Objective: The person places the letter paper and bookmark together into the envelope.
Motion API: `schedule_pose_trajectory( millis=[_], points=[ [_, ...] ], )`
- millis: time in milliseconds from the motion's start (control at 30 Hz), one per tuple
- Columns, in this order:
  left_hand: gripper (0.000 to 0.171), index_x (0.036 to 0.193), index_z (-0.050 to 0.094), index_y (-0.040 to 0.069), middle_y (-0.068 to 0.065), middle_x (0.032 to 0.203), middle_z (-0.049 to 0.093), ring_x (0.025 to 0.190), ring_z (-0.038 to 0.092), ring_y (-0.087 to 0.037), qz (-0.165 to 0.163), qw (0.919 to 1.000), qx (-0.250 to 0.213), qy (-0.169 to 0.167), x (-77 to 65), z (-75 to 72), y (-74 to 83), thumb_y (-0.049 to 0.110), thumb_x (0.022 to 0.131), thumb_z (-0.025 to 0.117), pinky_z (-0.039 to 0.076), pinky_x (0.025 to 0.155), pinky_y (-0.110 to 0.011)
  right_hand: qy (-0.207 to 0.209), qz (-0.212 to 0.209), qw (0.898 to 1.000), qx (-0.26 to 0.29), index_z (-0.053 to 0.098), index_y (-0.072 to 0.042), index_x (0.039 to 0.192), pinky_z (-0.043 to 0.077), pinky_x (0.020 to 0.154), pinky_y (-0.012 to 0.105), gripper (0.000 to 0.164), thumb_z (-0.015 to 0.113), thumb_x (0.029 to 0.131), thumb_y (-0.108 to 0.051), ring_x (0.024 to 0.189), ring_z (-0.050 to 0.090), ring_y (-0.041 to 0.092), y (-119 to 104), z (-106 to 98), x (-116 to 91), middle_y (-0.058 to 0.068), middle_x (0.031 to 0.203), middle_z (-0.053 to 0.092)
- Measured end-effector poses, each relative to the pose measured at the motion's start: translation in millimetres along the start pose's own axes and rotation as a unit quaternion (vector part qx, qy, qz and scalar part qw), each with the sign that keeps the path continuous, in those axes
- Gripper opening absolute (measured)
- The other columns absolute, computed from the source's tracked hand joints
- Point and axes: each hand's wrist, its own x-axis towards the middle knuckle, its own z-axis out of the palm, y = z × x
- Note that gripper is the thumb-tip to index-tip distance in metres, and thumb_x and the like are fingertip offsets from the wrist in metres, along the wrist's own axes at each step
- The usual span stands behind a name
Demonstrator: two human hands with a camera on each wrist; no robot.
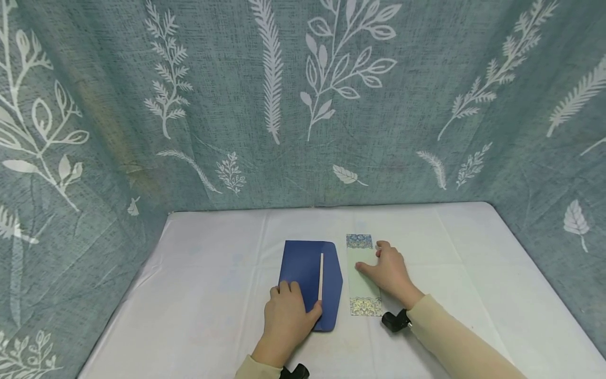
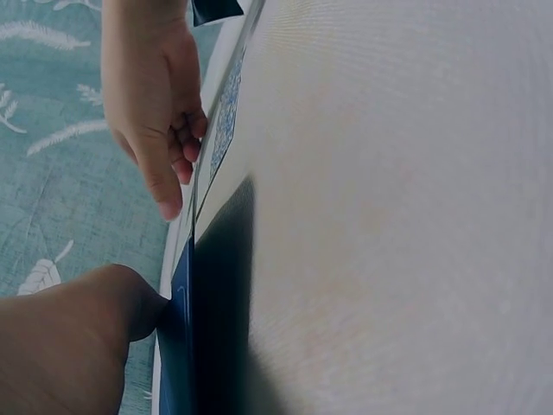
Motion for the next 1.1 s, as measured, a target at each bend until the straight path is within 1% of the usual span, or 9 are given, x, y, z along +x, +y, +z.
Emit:
schedule_pose_trajectory(
  millis=[100, 200, 367, 467, 667, 867, 1000, 1100],
  points=[
    [0.066, 0.099, 0.060, -0.006, -0.020, 0.092, 0.055, 0.083, 0.054, -0.036, -0.001, 1.0000, 0.001, -0.002, -0.2, 0.6, -0.3, 0.055, 0.077, 0.068, 0.049, 0.056, -0.044, -0.004, 0.005, 1.000, -0.020, 0.036, 0.013, 0.138, 0.045, 0.085, 0.052, 0.091, 0.078, 0.078, -0.041, 0.104, 0.054, 0.045, -3.0, 2.3, 0.4, 0.029, 0.113, 0.058],
    [0.066, 0.099, 0.060, -0.006, -0.020, 0.092, 0.055, 0.083, 0.054, -0.036, 0.000, 1.0000, 0.002, -0.002, -0.6, 0.9, -0.8, 0.055, 0.077, 0.068, 0.049, 0.056, -0.044, -0.012, 0.012, 0.999, -0.040, 0.034, 0.014, 0.139, 0.043, 0.086, 0.056, 0.097, 0.077, 0.077, -0.045, 0.107, 0.052, 0.048, -7.0, 3.8, 0.6, 0.034, 0.118, 0.054],
    [0.066, 0.099, 0.060, -0.007, -0.020, 0.092, 0.054, 0.083, 0.054, -0.036, 0.000, 1.0000, 0.001, -0.001, -0.4, 0.8, -1.1, 0.055, 0.077, 0.068, 0.049, 0.056, -0.044, -0.026, 0.035, 0.997, -0.057, 0.030, 0.014, 0.142, 0.035, 0.094, 0.061, 0.101, 0.074, 0.078, -0.051, 0.115, 0.044, 0.051, -14.5, 5.4, 0.8, 0.039, 0.126, 0.044],
    [0.066, 0.100, 0.060, -0.007, -0.021, 0.093, 0.055, 0.084, 0.054, -0.037, 0.000, 1.0000, 0.000, 0.001, -0.5, 0.5, -0.9, 0.054, 0.077, 0.068, 0.049, 0.056, -0.044, -0.029, 0.047, 0.997, -0.056, 0.029, 0.014, 0.142, 0.030, 0.097, 0.062, 0.100, 0.074, 0.079, -0.049, 0.117, 0.040, 0.052, -18.3, 6.6, 1.1, 0.040, 0.128, 0.040],
    [0.066, 0.100, 0.060, -0.007, -0.021, 0.094, 0.055, 0.086, 0.054, -0.038, 0.001, 1.0000, 0.001, 0.003, -0.7, 1.1, -1.1, 0.054, 0.077, 0.068, 0.049, 0.056, -0.045, -0.034, 0.064, 0.996, -0.058, 0.028, 0.014, 0.142, 0.026, 0.099, 0.062, 0.097, 0.075, 0.080, -0.044, 0.118, 0.037, 0.052, -24.9, 8.3, 2.4, 0.041, 0.129, 0.037],
    [0.066, 0.101, 0.060, -0.006, -0.021, 0.096, 0.054, 0.088, 0.053, -0.038, 0.001, 1.0000, 0.002, 0.002, -0.5, 1.8, -1.0, 0.055, 0.077, 0.067, 0.049, 0.056, -0.045, -0.041, 0.075, 0.995, -0.055, 0.029, 0.014, 0.142, 0.026, 0.099, 0.063, 0.096, 0.076, 0.080, -0.041, 0.118, 0.038, 0.053, -29.1, 6.3, 3.7, 0.042, 0.128, 0.039],
    [0.065, 0.101, 0.059, -0.006, -0.021, 0.095, 0.054, 0.086, 0.053, -0.037, 0.001, 1.0000, 0.000, 0.002, -0.8, 1.9, -0.6, 0.055, 0.077, 0.067, 0.049, 0.055, -0.044, -0.042, 0.079, 0.994, -0.057, 0.033, 0.013, 0.140, 0.030, 0.096, 0.062, 0.095, 0.078, 0.077, -0.042, 0.115, 0.042, 0.051, -27.1, 5.4, 4.8, 0.038, 0.126, 0.044],
    [0.064, 0.100, 0.059, -0.005, -0.020, 0.094, 0.054, 0.085, 0.053, -0.037, 0.004, 1.0000, -0.001, 0.004, -1.0, 1.6, -0.2, 0.054, 0.077, 0.068, 0.049, 0.054, -0.044, -0.038, 0.081, 0.995, -0.050, 0.038, 0.011, 0.137, 0.032, 0.093, 0.059, 0.091, 0.079, 0.076, -0.042, 0.111, 0.045, 0.048, -23.4, 4.6, 5.7, 0.034, 0.122, 0.049]
  ],
)
